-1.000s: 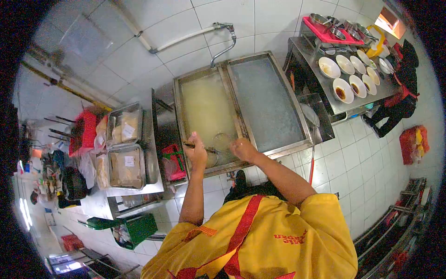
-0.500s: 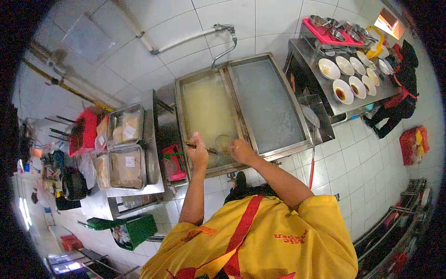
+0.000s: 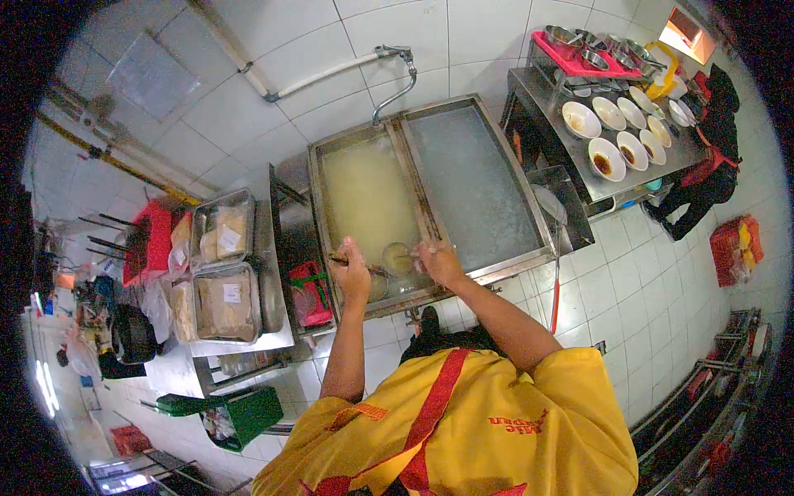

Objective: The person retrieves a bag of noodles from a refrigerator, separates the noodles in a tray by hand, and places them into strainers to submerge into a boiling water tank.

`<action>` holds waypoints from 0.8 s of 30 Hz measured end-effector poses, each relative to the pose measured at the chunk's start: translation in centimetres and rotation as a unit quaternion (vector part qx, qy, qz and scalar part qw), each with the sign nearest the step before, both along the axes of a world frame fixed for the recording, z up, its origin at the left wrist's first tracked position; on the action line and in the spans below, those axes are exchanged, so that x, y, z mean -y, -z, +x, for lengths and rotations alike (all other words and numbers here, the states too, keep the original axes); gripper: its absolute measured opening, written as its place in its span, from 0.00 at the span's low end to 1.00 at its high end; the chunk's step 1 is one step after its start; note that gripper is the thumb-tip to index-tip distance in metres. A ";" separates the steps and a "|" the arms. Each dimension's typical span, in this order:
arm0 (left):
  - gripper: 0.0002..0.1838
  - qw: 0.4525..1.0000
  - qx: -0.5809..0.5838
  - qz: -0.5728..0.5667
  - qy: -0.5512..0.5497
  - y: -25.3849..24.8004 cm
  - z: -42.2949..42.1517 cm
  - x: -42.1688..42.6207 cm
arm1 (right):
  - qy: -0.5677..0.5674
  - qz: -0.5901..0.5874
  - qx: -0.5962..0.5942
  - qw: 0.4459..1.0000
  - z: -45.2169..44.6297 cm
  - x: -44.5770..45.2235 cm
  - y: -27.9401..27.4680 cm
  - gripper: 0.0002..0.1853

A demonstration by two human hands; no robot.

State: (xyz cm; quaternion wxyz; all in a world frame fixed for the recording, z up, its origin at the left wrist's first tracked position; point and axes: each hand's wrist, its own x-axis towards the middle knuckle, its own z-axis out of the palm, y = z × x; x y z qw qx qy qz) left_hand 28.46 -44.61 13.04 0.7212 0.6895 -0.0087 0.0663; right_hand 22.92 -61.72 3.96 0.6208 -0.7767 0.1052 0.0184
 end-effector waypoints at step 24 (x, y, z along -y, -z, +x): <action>0.14 0.996 -0.056 -0.004 0.065 -0.1 -0.2 -0.8 | 0.085 -0.021 0.005 0.996 -2.0 1.0 -3.3 0.20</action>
